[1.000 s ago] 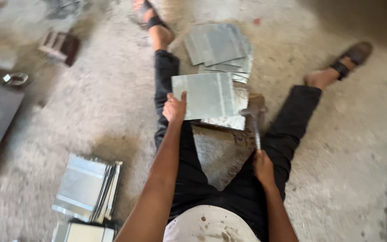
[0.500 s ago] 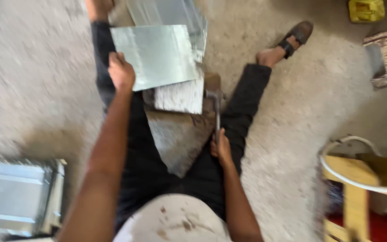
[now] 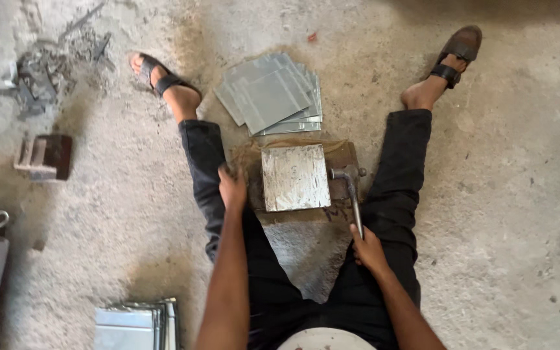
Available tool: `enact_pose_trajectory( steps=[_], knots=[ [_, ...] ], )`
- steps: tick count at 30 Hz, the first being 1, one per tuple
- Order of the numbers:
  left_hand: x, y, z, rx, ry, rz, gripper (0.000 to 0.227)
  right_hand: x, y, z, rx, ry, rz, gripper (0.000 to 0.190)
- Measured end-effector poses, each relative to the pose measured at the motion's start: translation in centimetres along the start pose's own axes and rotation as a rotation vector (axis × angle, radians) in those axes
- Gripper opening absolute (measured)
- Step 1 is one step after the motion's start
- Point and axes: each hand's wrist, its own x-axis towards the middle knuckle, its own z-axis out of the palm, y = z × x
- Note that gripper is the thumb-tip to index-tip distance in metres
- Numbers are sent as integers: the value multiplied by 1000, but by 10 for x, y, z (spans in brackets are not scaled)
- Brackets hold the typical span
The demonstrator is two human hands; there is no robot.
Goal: The person sits on the floor and uses a hammer to strike a metal sheet placed on a wooden block. They repeatedly hit the sheet, flip it over to work on the other side, and then stack the finished pieces with others nearby.
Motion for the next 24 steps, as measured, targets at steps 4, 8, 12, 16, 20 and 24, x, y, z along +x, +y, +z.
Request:
enact_pose_trajectory(
  steps=[4,8,12,16,20,24],
  knots=[
    [-54,24,-20,-144,68,125,45,7,2,11,-204,50,-47,35],
    [-56,32,-26,-212,65,85,40,35,18,25,-251,104,-118,40],
    [-50,28,-15,-120,9,72,41,45,32,38,-391,199,-229,44],
    [-60,26,-14,-70,-29,135,44,41,22,36,-304,213,-202,56],
    [-70,17,-8,15,52,211,51,35,4,33,-212,232,-197,67],
    [-91,16,-11,65,101,299,58,31,1,31,-222,348,-502,66]
  ],
)
